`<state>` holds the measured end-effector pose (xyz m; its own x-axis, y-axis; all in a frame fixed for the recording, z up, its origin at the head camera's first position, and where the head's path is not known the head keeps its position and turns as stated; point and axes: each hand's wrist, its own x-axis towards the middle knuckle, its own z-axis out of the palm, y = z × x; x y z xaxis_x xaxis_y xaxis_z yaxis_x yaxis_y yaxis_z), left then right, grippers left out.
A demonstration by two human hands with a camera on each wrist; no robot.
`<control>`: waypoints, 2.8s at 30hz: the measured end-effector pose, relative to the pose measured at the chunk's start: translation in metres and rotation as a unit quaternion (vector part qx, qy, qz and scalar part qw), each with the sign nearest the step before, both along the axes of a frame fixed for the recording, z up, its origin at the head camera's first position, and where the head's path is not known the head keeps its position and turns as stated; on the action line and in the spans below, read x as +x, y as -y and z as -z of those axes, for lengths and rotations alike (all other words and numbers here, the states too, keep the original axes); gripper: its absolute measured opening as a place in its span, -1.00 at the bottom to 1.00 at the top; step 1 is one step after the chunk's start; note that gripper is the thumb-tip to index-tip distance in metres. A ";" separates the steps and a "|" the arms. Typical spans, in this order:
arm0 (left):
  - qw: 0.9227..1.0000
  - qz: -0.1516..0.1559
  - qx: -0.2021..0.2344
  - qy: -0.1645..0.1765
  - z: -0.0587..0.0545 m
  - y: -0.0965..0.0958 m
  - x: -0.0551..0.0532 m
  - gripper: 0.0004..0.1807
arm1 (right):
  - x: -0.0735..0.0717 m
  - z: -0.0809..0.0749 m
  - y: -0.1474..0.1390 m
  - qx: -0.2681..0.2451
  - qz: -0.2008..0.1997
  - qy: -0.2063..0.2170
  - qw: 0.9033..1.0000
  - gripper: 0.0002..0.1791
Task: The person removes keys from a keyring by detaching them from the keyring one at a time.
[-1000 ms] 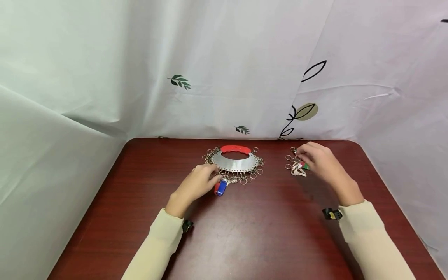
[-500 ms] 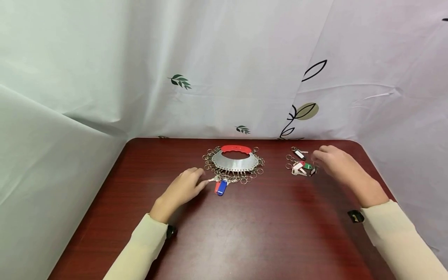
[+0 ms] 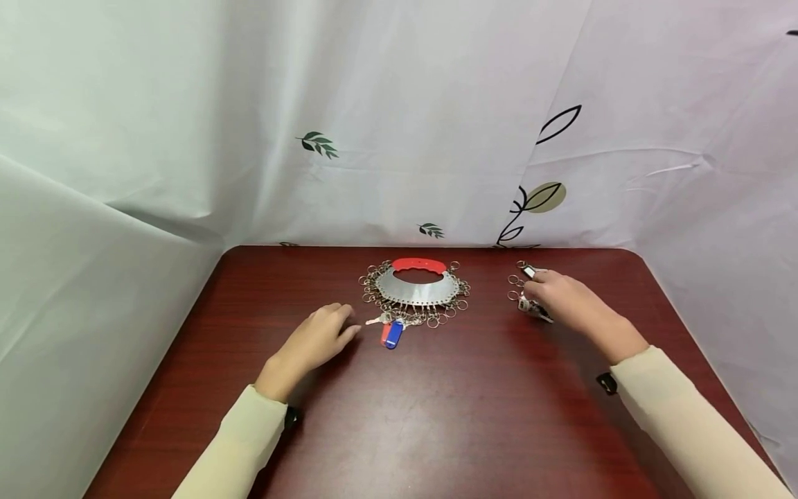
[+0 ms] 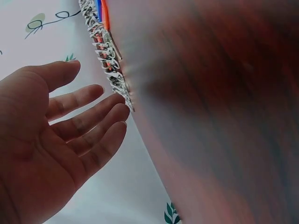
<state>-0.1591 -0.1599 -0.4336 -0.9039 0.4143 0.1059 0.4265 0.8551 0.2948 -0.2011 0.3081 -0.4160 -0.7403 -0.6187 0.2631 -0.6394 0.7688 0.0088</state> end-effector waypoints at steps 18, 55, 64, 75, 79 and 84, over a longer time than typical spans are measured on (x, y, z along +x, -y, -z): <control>0.996 0.035 -0.015 -0.080 0.009 0.001 0.009 -0.83 | -0.015 0.031 0.027 0.042 -0.052 0.000 0.998 -0.67; 0.998 -0.029 0.060 0.013 0.003 -0.036 0.003 -0.74 | -0.004 0.002 0.115 -0.134 -0.028 0.103 0.985 -0.87; 0.994 -0.056 0.086 0.038 0.003 -0.053 0.000 -0.77 | 0.000 0.004 0.143 -0.162 -0.028 0.147 0.975 -0.86; 0.992 -0.073 0.078 0.061 0.005 -0.066 -0.002 -0.76 | -0.001 0.011 0.172 -0.165 -0.034 0.169 0.971 -0.83; 0.993 -0.070 0.078 0.062 0.006 -0.071 -0.006 -0.75 | -0.004 0.015 0.180 -0.157 -0.034 0.178 0.971 -0.83; 0.993 -0.062 0.073 0.065 0.006 -0.077 -0.010 -0.76 | -0.006 0.020 0.187 -0.139 -0.040 0.197 0.970 -0.82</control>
<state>-0.1689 -0.0830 -0.4400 -0.9572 0.2872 0.0369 0.2707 0.8425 0.4657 -0.2070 0.1211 -0.4356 -0.7694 -0.6243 0.1349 -0.6091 0.6536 -0.4493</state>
